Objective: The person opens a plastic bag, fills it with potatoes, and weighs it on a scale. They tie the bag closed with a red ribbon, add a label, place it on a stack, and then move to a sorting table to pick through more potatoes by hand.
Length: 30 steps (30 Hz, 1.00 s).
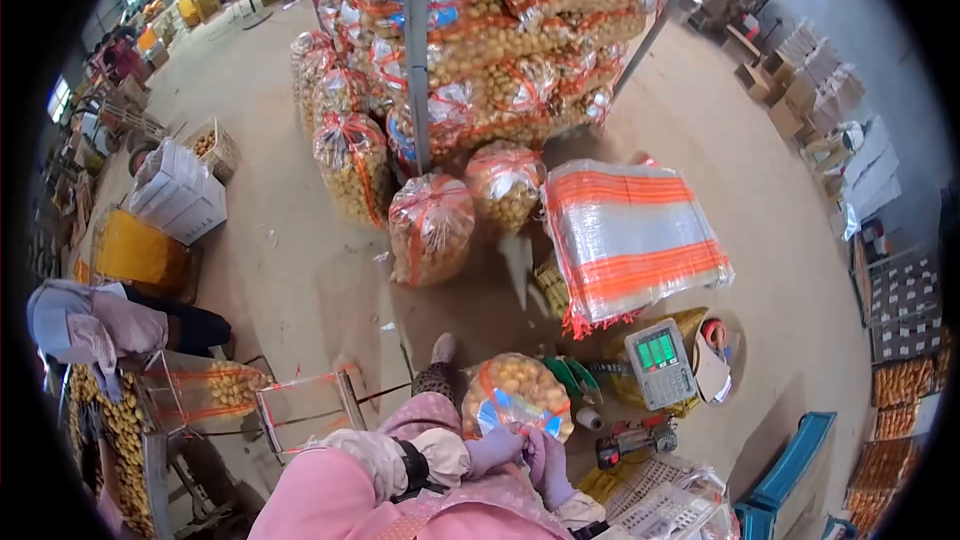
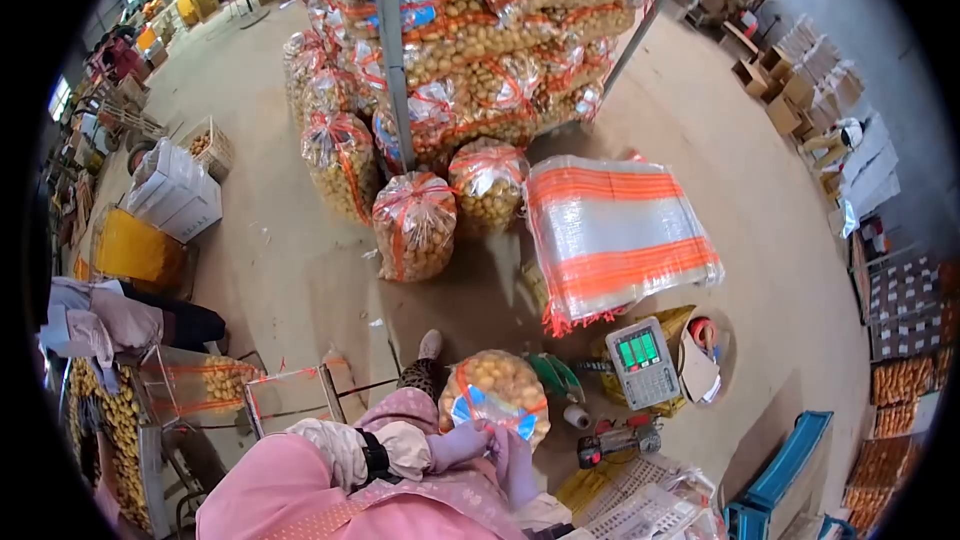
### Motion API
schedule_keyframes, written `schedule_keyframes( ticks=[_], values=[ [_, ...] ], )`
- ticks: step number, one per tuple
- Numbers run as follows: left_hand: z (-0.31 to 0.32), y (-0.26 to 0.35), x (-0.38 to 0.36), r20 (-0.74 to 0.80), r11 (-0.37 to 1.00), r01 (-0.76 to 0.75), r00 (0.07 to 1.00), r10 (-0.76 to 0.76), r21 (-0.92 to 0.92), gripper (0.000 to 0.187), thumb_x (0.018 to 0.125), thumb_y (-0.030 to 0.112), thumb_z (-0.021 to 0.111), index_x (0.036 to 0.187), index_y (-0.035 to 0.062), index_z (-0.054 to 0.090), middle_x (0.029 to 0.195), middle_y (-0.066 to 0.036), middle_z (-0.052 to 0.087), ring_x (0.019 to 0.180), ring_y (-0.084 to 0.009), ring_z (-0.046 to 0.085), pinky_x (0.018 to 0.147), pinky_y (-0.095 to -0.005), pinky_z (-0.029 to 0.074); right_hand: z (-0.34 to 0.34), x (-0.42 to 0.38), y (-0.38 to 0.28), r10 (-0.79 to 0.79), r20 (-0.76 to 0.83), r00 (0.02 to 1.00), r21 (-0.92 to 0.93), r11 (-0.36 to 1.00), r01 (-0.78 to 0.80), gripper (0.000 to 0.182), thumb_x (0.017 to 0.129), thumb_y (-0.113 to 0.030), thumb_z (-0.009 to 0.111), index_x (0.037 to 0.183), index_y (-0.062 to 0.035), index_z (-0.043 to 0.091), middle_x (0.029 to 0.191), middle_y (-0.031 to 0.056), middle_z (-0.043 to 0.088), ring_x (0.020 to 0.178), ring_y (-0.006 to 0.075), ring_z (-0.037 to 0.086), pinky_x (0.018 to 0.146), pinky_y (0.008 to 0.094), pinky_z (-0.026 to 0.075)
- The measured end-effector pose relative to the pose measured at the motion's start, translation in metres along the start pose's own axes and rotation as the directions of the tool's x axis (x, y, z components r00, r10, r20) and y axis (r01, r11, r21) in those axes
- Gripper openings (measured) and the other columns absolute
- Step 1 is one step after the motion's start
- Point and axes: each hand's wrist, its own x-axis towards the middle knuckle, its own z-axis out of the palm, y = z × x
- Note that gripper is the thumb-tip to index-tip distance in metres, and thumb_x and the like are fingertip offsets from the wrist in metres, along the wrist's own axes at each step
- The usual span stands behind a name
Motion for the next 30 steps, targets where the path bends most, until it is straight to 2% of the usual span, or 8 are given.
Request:
schedule_keyframes(
  ticks=[9,11,17,19,21,25,29,30],
  values=[
    [-0.072,0.102,0.019,0.042,0.991,0.000,0.999,0.006,-0.132,0.023,0.096,0.017,0.040,0.096,0.0018,0.057,0.083,-0.004,0.060,0.077,-0.0136,0.057,0.070,-0.0268,0.048,0.014,0.099,-0.025,0.374,0.039,0.927,0.397,0.845,-0.358,0.027,0.094,-0.023,0.048,0.082,-0.0012,0.058,0.065,-0.0019,0.048,0.057,0.0064,0.044,0.052,0.0222,0.037],
    [-0.095,0.107,0.036,-0.019,0.999,0.009,1.000,-0.010,-0.050,0.023,0.096,0.018,0.041,0.097,0.0017,0.057,0.083,-0.004,0.061,0.076,-0.0129,0.057,0.071,-0.0261,0.048,0.023,0.136,-0.041,0.613,0.192,0.766,0.813,0.337,-0.474,0.029,0.094,-0.025,0.048,0.078,-0.0028,0.057,0.063,-0.0026,0.046,0.056,0.0052,0.041,0.050,0.0221,0.035],
    [-0.188,0.204,0.102,-0.188,0.989,-0.121,0.973,0.134,0.080,0.017,0.089,0.005,0.044,0.098,0.0029,0.058,0.082,-0.004,0.060,0.071,-0.0123,0.055,0.064,-0.0272,0.047,0.043,0.292,-0.011,0.336,0.011,0.942,0.475,0.827,-0.301,0.032,0.095,-0.029,0.044,0.085,-0.0011,0.056,0.065,0.0061,0.053,0.061,0.0142,0.049,0.056,0.0301,0.038],
    [-0.234,0.193,0.155,-0.205,0.814,-0.115,0.979,-0.006,-0.570,0.018,0.088,0.005,0.043,0.095,0.0041,0.059,0.080,-0.005,0.061,0.068,-0.0151,0.056,0.061,-0.0291,0.046,0.066,0.362,0.042,0.172,-0.081,0.982,0.428,0.896,-0.121,0.029,0.095,-0.027,0.044,0.093,-0.0008,0.056,0.071,0.0121,0.058,0.066,0.0206,0.056,0.062,0.0344,0.042],
    [-0.291,0.163,0.182,-0.596,0.865,-0.494,0.722,0.351,-0.090,0.019,0.087,0.007,0.043,0.095,0.0056,0.059,0.082,-0.007,0.061,0.071,-0.0158,0.057,0.062,-0.0306,0.046,0.056,0.389,0.022,0.058,-0.114,0.992,-0.088,0.994,-0.068,0.028,0.095,-0.026,0.045,0.104,-0.0017,0.055,0.082,0.0168,0.060,0.077,0.0233,0.059,0.071,0.0353,0.046],
    [-0.367,0.171,0.098,-0.756,0.999,0.006,0.653,0.032,0.047,0.039,0.088,0.023,0.052,0.121,0.0041,0.053,0.095,-0.012,0.062,0.085,-0.0194,0.056,0.074,-0.0306,0.045,0.046,0.385,0.031,-0.069,-0.005,0.998,-0.127,0.990,0.068,0.050,0.095,-0.041,0.044,0.125,-0.0017,0.047,0.120,0.0111,0.054,0.103,0.0200,0.055,0.082,0.0331,0.045],
    [-0.428,0.060,0.025,-0.855,0.975,-0.158,0.517,-0.053,-0.156,0.035,0.086,0.019,0.051,0.118,0.0045,0.055,0.068,0.001,0.051,0.056,-0.0085,0.045,0.049,-0.0247,0.038,0.042,0.306,0.079,0.211,0.453,0.866,0.604,0.642,-0.473,0.036,0.096,-0.032,0.043,0.121,-0.0070,0.051,0.114,0.0116,0.055,0.101,0.0188,0.053,0.083,0.0273,0.042],
    [-0.428,0.038,0.002,-0.886,0.963,-0.180,0.452,-0.099,-0.200,0.034,0.087,0.019,0.051,0.117,0.0048,0.054,0.068,0.001,0.051,0.055,-0.0091,0.043,0.047,-0.0250,0.036,0.043,0.283,0.113,0.252,0.444,0.860,0.258,0.883,-0.392,0.031,0.096,-0.029,0.042,0.114,-0.0064,0.054,0.107,0.0097,0.057,0.096,0.0183,0.053,0.081,0.0276,0.042]
  ],
)
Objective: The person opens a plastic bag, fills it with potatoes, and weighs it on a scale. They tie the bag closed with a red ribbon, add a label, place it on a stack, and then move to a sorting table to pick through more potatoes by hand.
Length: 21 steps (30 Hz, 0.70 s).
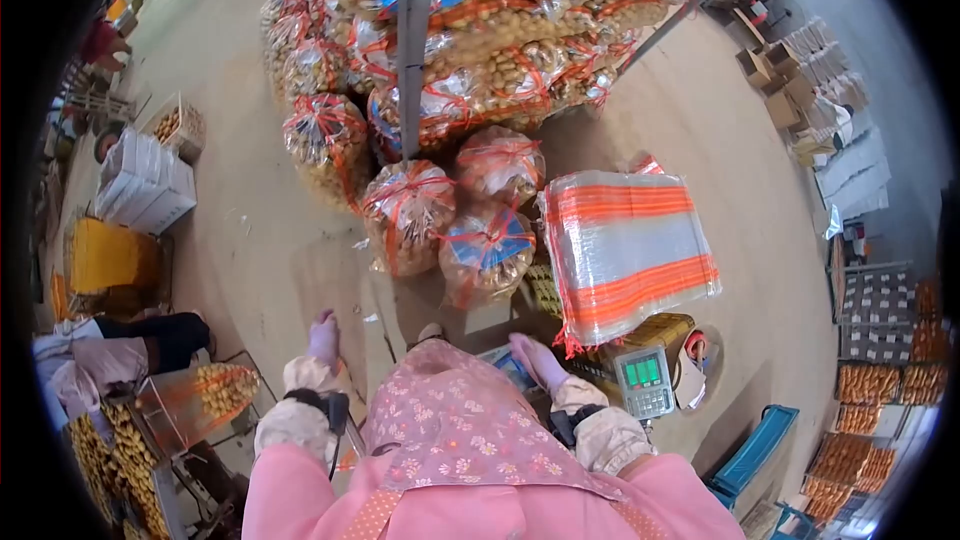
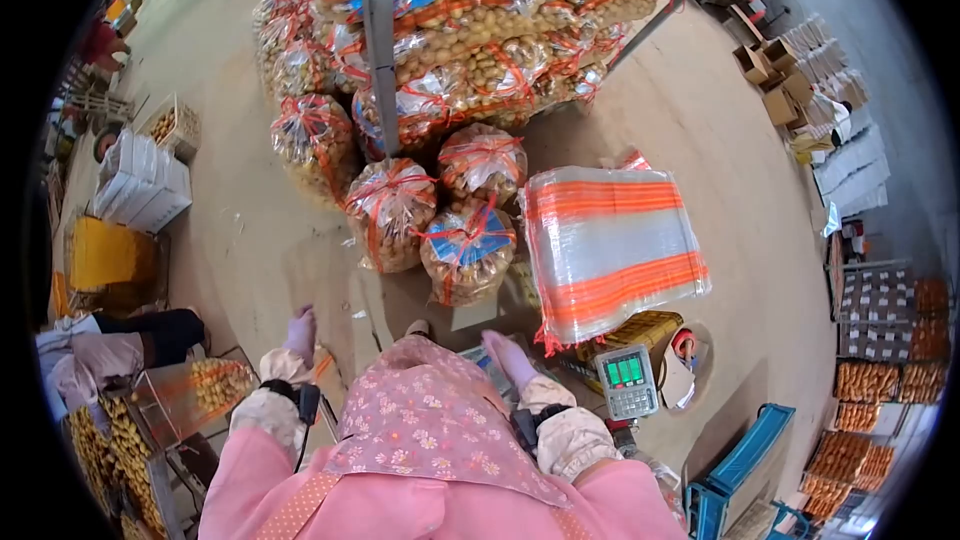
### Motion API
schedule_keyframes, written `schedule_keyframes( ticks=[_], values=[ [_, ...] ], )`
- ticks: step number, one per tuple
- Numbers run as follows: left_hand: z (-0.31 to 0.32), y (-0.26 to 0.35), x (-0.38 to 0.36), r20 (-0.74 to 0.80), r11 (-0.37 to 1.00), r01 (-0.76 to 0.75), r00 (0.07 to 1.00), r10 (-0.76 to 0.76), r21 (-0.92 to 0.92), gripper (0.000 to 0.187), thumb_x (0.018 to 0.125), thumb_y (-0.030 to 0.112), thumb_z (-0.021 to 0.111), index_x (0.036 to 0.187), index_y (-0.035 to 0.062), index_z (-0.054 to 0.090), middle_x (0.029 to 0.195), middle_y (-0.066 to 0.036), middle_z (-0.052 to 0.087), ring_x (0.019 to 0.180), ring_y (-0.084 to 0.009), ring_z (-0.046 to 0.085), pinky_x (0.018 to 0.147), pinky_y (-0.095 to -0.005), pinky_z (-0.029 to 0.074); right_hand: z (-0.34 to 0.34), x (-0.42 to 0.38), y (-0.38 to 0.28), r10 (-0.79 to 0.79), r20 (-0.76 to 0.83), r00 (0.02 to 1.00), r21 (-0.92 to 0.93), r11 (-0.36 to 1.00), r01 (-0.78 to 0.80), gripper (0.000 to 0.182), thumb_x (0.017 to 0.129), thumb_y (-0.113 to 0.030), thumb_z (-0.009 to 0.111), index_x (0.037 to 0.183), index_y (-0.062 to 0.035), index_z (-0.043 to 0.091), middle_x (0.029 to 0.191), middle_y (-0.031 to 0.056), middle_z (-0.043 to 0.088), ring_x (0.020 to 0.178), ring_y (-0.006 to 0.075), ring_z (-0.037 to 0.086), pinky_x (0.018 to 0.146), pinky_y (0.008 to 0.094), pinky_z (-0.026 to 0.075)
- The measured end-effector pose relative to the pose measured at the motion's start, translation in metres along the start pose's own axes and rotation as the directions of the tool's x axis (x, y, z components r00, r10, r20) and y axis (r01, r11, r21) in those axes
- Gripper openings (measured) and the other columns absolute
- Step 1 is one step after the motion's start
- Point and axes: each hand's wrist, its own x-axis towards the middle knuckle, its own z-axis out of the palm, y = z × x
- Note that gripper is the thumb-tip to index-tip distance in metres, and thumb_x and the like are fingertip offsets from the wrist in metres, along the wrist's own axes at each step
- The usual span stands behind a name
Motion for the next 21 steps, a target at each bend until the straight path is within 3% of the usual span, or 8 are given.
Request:
schedule_keyframes(
  ticks=[1,3,6,8,12,14,18,21],
  values=[
    [-0.028,-0.024,-0.006,-0.044,0.996,0.037,0.998,-0.040,-0.075,0.031,0.087,0.018,0.049,0.115,0.0051,0.055,0.073,0.000,0.052,0.058,-0.0085,0.044,0.050,-0.0248,0.038,-0.008,-0.015,0.037,0.016,-0.034,0.999,-0.417,0.908,-0.028,0.028,0.096,-0.026,0.042,0.107,-0.0058,0.058,0.100,0.0078,0.059,0.090,0.0179,0.053,0.080,0.0279,0.042],
    [-0.064,-0.072,-0.027,-0.168,0.999,0.032,0.985,-0.030,0.012,0.030,0.087,0.016,0.047,0.113,0.0057,0.055,0.077,-0.002,0.053,0.063,-0.0098,0.047,0.054,-0.0252,0.039,-0.023,-0.059,0.100,-0.061,0.093,0.994,-0.623,0.775,0.106,0.024,0.096,-0.022,0.042,0.092,-0.0058,0.059,0.086,0.0043,0.059,0.081,0.0193,0.053,0.077,0.0315,0.044],
    [-0.083,-0.083,-0.093,-0.294,0.992,-0.005,0.955,-0.033,-0.126,0.030,0.087,0.015,0.045,0.113,0.0051,0.054,0.085,-0.006,0.056,0.072,-0.0131,0.051,0.062,-0.0274,0.043,-0.035,-0.119,0.146,0.077,-0.001,0.997,-0.199,0.977,-0.076,0.022,0.095,-0.020,0.043,0.087,-0.0058,0.057,0.080,0.0033,0.056,0.070,0.0184,0.050,0.067,0.0306,0.044],
    [-0.080,-0.093,-0.131,-0.366,0.995,-0.008,0.930,0.042,0.095,0.030,0.088,0.015,0.045,0.114,0.0033,0.053,0.092,-0.008,0.057,0.079,-0.0164,0.054,0.069,-0.0293,0.045,-0.053,-0.120,0.224,0.264,-0.062,0.962,0.048,0.964,-0.261,0.022,0.095,-0.023,0.045,0.084,-0.0089,0.056,0.075,0.0018,0.053,0.064,0.0140,0.047,0.057,0.0257,0.040],
    [-0.070,-0.138,-0.180,-0.298,0.990,-0.143,0.945,0.132,-0.015,0.031,0.088,0.016,0.045,0.115,0.0017,0.052,0.098,-0.008,0.058,0.083,-0.0165,0.055,0.074,-0.0297,0.045,-0.066,-0.129,0.243,-0.031,-0.092,0.995,-0.156,0.988,0.016,0.023,0.095,-0.030,0.048,0.088,-0.0095,0.057,0.075,-0.0010,0.052,0.064,0.0101,0.046,0.056,0.0222,0.037],
    [-0.062,-0.137,-0.229,-0.297,0.917,-0.338,0.872,0.389,0.211,0.030,0.089,0.014,0.046,0.115,0.0013,0.052,0.096,-0.008,0.058,0.082,-0.0158,0.055,0.075,-0.0278,0.045,-0.060,-0.142,0.226,0.017,-0.091,0.996,-0.016,1.000,-0.019,0.023,0.094,-0.029,0.049,0.093,-0.0081,0.058,0.078,-0.0002,0.054,0.067,0.0103,0.047,0.059,0.0228,0.039],
    [-0.079,-0.176,-0.327,-0.269,0.926,-0.276,0.900,0.343,0.257,0.030,0.088,0.012,0.046,0.116,0.0016,0.051,0.095,-0.007,0.057,0.080,-0.0155,0.054,0.074,-0.0280,0.045,-0.027,-0.178,0.219,0.238,-0.087,0.967,0.408,0.894,-0.183,0.033,0.090,-0.029,0.057,0.114,-0.0056,0.057,0.089,0.0038,0.058,0.077,0.0130,0.053,0.070,0.0234,0.043],
    [-0.110,-0.239,-0.389,-0.221,0.931,-0.162,0.945,0.242,0.327,0.030,0.088,0.011,0.046,0.117,0.0019,0.051,0.087,-0.005,0.056,0.072,-0.0126,0.052,0.067,-0.0274,0.045,-0.021,-0.193,0.293,0.116,-0.035,0.993,0.202,0.974,-0.106,0.024,0.090,-0.025,0.055,0.105,-0.0060,0.059,0.083,0.0032,0.057,0.072,0.0131,0.052,0.064,0.0237,0.043]
  ],
)
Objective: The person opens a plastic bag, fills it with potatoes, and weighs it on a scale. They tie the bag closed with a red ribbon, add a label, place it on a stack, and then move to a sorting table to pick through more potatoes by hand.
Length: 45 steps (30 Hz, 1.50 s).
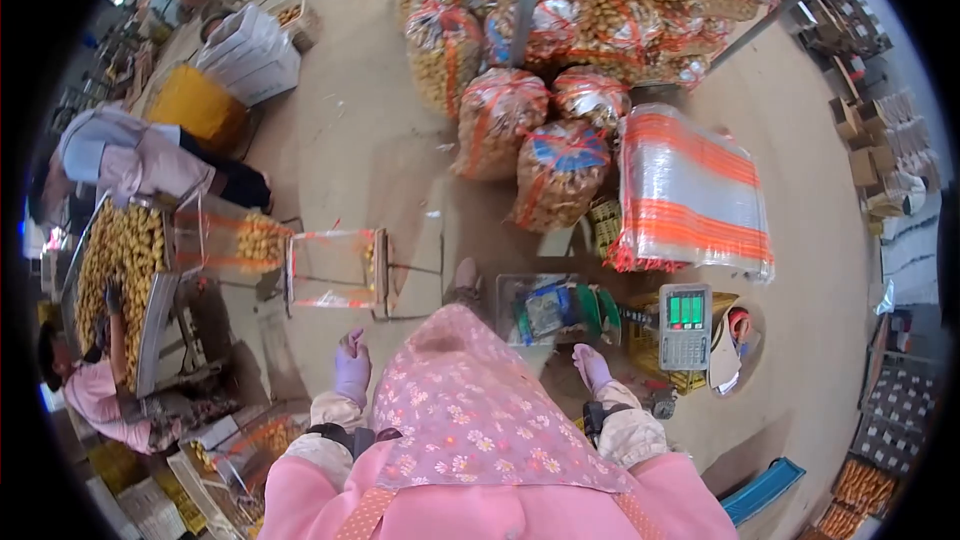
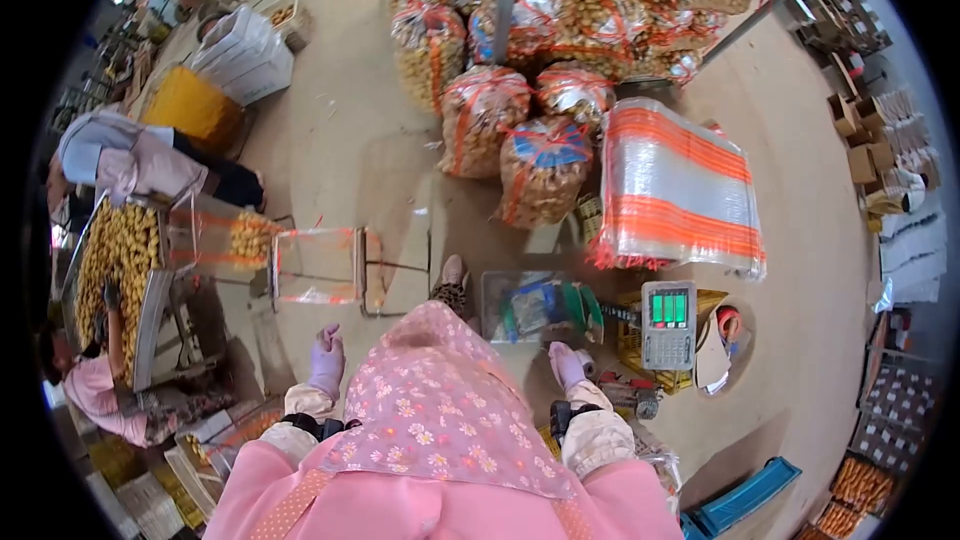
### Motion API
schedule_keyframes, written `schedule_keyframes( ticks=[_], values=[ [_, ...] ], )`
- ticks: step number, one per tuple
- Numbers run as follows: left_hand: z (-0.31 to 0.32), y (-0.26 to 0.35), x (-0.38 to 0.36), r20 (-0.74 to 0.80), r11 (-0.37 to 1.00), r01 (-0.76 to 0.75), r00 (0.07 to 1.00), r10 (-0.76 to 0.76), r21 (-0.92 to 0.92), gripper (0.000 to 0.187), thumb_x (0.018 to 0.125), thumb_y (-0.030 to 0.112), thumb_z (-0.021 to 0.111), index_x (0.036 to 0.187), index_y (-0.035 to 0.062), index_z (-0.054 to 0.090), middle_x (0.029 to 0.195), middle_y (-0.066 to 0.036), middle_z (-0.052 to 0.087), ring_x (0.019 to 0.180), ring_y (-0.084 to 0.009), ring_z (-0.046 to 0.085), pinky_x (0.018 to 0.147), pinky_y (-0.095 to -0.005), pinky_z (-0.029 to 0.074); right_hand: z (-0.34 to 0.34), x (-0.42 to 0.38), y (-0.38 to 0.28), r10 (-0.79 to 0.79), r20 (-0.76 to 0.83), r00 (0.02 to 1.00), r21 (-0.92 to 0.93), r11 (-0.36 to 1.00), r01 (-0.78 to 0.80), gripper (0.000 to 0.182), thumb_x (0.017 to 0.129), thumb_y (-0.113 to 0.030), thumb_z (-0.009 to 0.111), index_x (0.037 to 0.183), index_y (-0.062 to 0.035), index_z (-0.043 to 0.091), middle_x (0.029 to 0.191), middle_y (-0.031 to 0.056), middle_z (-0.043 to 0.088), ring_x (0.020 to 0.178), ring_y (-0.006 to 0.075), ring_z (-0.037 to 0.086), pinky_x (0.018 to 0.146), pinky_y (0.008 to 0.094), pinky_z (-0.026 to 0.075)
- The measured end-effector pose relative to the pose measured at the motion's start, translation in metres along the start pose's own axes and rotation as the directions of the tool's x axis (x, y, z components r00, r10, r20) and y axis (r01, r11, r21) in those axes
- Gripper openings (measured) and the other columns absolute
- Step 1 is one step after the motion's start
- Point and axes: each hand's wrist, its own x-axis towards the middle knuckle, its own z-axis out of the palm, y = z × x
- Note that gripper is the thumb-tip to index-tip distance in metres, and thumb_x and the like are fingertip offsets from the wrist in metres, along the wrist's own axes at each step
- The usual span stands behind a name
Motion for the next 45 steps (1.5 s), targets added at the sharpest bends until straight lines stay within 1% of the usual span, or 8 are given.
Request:
schedule_keyframes(
  ticks=[9,16,26,29,32,37,42,45],
  values=[
    [-0.073,-0.346,-0.134,-0.104,0.896,0.432,0.891,-0.441,-0.100,0.008,0.084,0.016,0.048,0.088,0.0140,0.054,0.066,-0.001,0.050,0.057,-0.0161,0.052,0.045,-0.0321,0.040,-0.004,0.011,0.112,-0.008,0.242,0.970,-0.440,0.890,0.117,0.017,0.090,-0.021,0.045,0.075,-0.0162,0.052,0.061,-0.0054,0.045,0.048,0.0091,0.041,0.041,0.0232,0.030],
    [-0.094,-0.325,-0.162,-0.040,0.662,0.557,0.750,-0.661,-0.501,0.014,0.088,0.020,0.049,0.093,0.0104,0.058,0.071,-0.003,0.052,0.060,-0.0150,0.050,0.054,-0.0322,0.043,0.173,0.080,0.008,-0.187,0.373,0.909,-0.457,0.815,0.356,0.023,0.094,-0.026,0.046,0.100,-0.0059,0.057,0.086,0.0026,0.056,0.077,0.0137,0.051,0.067,0.0259,0.043],
    [-0.266,-0.412,-0.144,-0.028,0.569,0.448,0.769,-0.639,-0.690,0.023,0.090,0.027,0.058,0.109,0.0145,0.058,0.088,0.003,0.053,0.068,-0.0092,0.048,0.057,-0.0222,0.040,0.448,0.233,0.003,-0.055,0.432,0.900,0.306,0.948,-0.089,0.029,0.096,-0.040,0.039,0.090,-0.0153,0.053,0.070,-0.0039,0.051,0.061,0.0117,0.047,0.055,0.0265,0.041],
    [-0.312,-0.539,-0.188,-0.274,0.925,0.028,0.951,-0.141,-0.379,0.021,0.090,0.024,0.057,0.108,0.0147,0.058,0.083,0.002,0.053,0.063,-0.0091,0.049,0.051,-0.0200,0.037,0.475,0.174,-0.060,0.025,0.449,0.893,0.325,0.927,-0.189,0.034,0.095,-0.045,0.035,0.079,-0.0168,0.047,0.061,-0.0020,0.044,0.051,0.0153,0.044,0.044,0.0294,0.036],
    [-0.354,-0.490,-0.218,-0.108,0.476,0.476,0.613,-0.782,-0.740,0.009,0.091,0.027,0.052,0.093,0.0196,0.056,0.074,0.005,0.050,0.061,-0.0099,0.049,0.048,-0.0219,0.036,0.511,0.071,-0.143,0.097,0.361,0.928,0.142,0.977,-0.157,0.044,0.095,-0.050,0.027,0.073,-0.0166,0.045,0.054,0.0007,0.038,0.045,0.0176,0.040,0.041,0.0308,0.034],
    [-0.348,-0.556,-0.260,0.122,0.170,0.514,0.486,-0.865,-0.841,0.014,0.091,0.028,0.047,0.078,0.0264,0.051,0.066,0.010,0.046,0.060,-0.0105,0.047,0.048,-0.0261,0.037,0.565,0.127,-0.156,-0.064,0.340,0.938,0.209,0.978,-0.009,0.051,0.095,-0.052,0.021,0.069,-0.0164,0.045,0.052,-0.0030,0.036,0.042,0.0137,0.033,0.041,0.0272,0.026],
    [-0.314,-0.511,-0.193,0.059,0.391,0.709,0.519,-0.853,-0.587,0.006,0.083,0.022,0.052,0.083,0.0159,0.054,0.071,-0.002,0.052,0.060,-0.0154,0.049,0.046,-0.0338,0.037,0.667,0.116,-0.252,-0.017,0.382,0.924,0.104,0.994,-0.025,0.050,0.093,-0.056,0.024,0.068,-0.0191,0.045,0.052,-0.0061,0.033,0.043,0.0094,0.033,0.042,0.0250,0.024],
    [-0.314,-0.502,-0.137,-0.026,0.859,0.499,0.863,-0.504,-0.113,0.012,0.084,0.015,0.049,0.092,0.0078,0.055,0.080,-0.010,0.056,0.067,-0.0239,0.054,0.058,-0.0350,0.043,0.716,0.150,-0.273,0.000,0.353,0.935,0.036,0.999,-0.014,0.046,0.093,-0.055,0.028,0.067,-0.0204,0.043,0.054,-0.0067,0.034,0.044,0.0084,0.034,0.041,0.0237,0.023]
  ],
)
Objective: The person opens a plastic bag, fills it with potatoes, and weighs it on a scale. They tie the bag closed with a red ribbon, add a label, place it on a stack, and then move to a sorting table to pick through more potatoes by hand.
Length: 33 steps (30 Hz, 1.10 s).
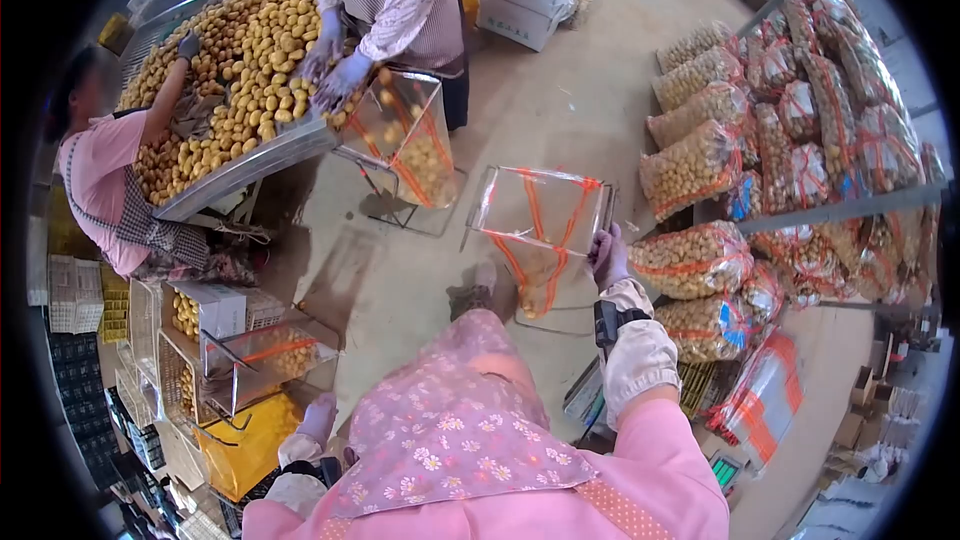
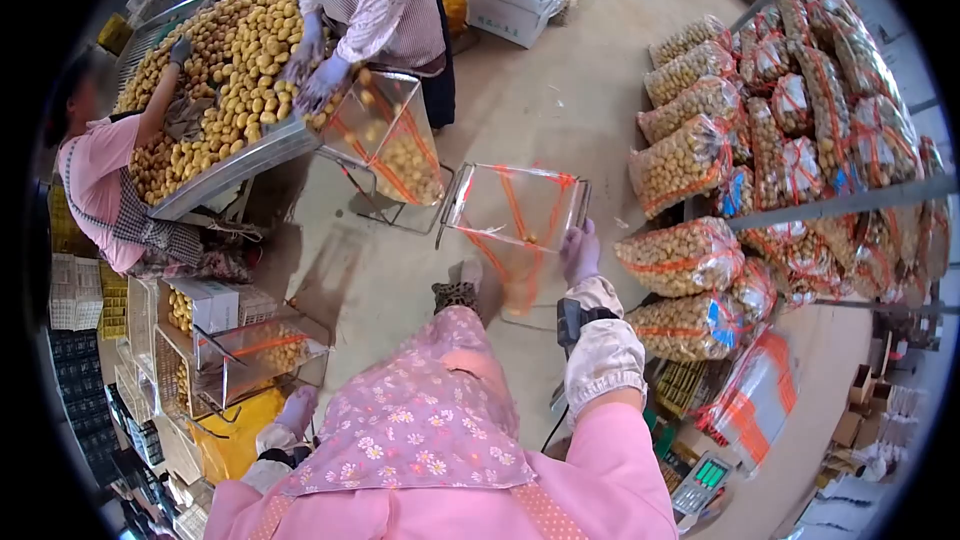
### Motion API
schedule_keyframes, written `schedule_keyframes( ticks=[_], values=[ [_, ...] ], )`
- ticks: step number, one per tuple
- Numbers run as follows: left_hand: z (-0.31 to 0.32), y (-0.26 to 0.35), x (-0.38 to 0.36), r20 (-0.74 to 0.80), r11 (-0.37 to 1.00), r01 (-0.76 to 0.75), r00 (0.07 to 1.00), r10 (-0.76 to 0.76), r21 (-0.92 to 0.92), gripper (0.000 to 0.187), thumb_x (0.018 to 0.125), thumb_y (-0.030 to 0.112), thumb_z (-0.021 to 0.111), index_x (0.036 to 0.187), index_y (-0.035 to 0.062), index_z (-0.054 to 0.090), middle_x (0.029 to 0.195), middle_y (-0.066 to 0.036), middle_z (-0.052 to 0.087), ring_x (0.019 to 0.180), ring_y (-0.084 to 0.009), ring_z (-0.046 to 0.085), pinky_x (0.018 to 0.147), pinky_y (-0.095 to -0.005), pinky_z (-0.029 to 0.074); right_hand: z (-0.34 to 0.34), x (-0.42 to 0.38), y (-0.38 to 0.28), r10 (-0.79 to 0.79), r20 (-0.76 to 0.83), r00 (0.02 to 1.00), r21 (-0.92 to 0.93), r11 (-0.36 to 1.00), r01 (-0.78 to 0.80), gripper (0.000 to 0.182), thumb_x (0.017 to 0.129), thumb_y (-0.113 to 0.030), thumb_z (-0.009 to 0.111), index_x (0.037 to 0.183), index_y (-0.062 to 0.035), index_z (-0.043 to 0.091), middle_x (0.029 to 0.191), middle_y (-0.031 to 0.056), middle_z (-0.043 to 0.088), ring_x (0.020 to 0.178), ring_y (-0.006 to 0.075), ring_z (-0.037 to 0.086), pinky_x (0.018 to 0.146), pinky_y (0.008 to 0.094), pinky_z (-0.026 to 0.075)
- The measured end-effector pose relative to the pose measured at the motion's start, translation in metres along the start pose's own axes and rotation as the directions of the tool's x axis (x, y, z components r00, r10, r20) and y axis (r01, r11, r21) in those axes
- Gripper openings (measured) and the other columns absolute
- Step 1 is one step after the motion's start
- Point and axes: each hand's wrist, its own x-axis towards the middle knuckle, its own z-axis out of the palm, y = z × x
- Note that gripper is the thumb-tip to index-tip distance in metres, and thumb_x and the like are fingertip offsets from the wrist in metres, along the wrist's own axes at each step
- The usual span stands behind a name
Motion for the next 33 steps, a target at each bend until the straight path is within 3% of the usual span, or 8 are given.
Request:
schedule_keyframes(
  ticks=[1,3,4,6,9,12,25,33],
  values=[
    [-0.003,0.035,0.006,0.019,0.990,-0.092,0.996,0.091,0.111,0.015,0.085,0.012,0.048,0.096,0.0054,0.055,0.083,-0.013,0.057,0.069,-0.0268,0.055,0.062,-0.0353,0.045,0.018,0.006,-0.013,-0.001,0.037,0.999,0.048,0.999,-0.001,0.040,0.093,-0.052,0.031,0.076,-0.0193,0.048,0.055,-0.0069,0.034,0.045,0.0079,0.034,0.041,0.0233,0.023],
    [-0.003,0.108,0.022,-0.048,0.741,0.196,0.954,-0.295,-0.643,0.019,0.085,0.013,0.047,0.100,0.0047,0.056,0.087,-0.017,0.056,0.075,-0.0312,0.055,0.067,-0.0366,0.046,0.059,0.020,-0.041,0.005,0.094,0.996,0.087,0.996,-0.013,0.036,0.093,-0.049,0.035,0.086,-0.0181,0.053,0.056,-0.0072,0.035,0.045,0.0075,0.034,0.041,0.0230,0.023],
    [-0.006,0.121,0.033,-0.055,0.733,0.199,0.950,-0.307,-0.650,0.019,0.085,0.013,0.047,0.100,0.0047,0.056,0.087,-0.017,0.056,0.075,-0.0312,0.055,0.067,-0.0366,0.046,0.074,0.027,-0.051,0.034,0.049,0.998,0.089,0.995,-0.038,0.030,0.094,-0.044,0.037,0.103,-0.0181,0.049,0.057,-0.0072,0.035,0.045,0.0073,0.033,0.042,0.0226,0.023],
    [-0.008,0.146,0.048,-0.185,0.996,-0.086,0.979,0.081,-0.020,0.020,0.087,0.017,0.046,0.100,0.0055,0.056,0.090,-0.016,0.057,0.077,-0.0297,0.054,0.069,-0.0362,0.046,0.089,0.046,-0.078,0.102,0.088,0.991,-0.069,0.993,-0.096,0.049,0.094,-0.031,0.040,0.140,-0.0193,0.025,0.061,-0.0068,0.036,0.047,0.0069,0.032,0.043,0.0216,0.025],
    [-0.012,0.249,0.041,-0.082,0.765,0.253,0.926,-0.370,-0.592,0.016,0.089,0.019,0.052,0.103,0.0111,0.056,0.086,0.000,0.052,0.075,-0.0131,0.050,0.063,-0.0264,0.041,0.093,0.068,-0.119,0.090,0.130,0.987,-0.032,0.996,-0.087,0.052,0.092,-0.021,0.045,0.140,-0.0184,0.025,0.064,-0.0064,0.037,0.049,0.0057,0.034,0.045,0.0201,0.027],
    [0.011,0.213,0.072,-0.029,0.891,0.318,0.938,-0.345,-0.325,0.023,0.087,0.023,0.056,0.107,0.0104,0.055,0.087,0.001,0.051,0.076,-0.0125,0.049,0.065,-0.0258,0.040,0.109,0.127,-0.175,0.084,0.170,0.982,-0.055,0.996,-0.076,0.055,0.090,-0.014,0.049,0.139,-0.0175,0.026,0.066,-0.0065,0.038,0.051,0.0044,0.035,0.047,0.0186,0.029],
    [-0.046,0.415,0.093,-0.025,0.733,0.323,0.907,-0.420,-0.599,0.023,0.091,0.023,0.051,0.111,0.0104,0.053,0.093,0.002,0.051,0.077,-0.0107,0.049,0.066,-0.0229,0.039,0.111,0.317,-0.262,-0.029,0.065,0.997,-0.529,0.847,0.059,0.053,0.092,-0.009,0.039,0.142,-0.0206,0.024,0.068,-0.0039,0.043,0.051,0.0077,0.042,0.045,0.0214,0.037],
    [-0.067,0.468,0.115,0.034,0.667,0.413,0.864,-0.503,-0.620,0.027,0.089,0.024,0.053,0.110,0.0071,0.054,0.089,0.002,0.050,0.075,-0.0092,0.045,0.065,-0.0216,0.036,0.042,0.395,-0.266,-0.052,0.025,0.998,-0.291,0.955,0.057,0.063,0.089,0.000,0.038,0.145,-0.0242,0.021,0.066,-0.0035,0.040,0.051,0.0088,0.041,0.046,0.0219,0.036]
  ],
)
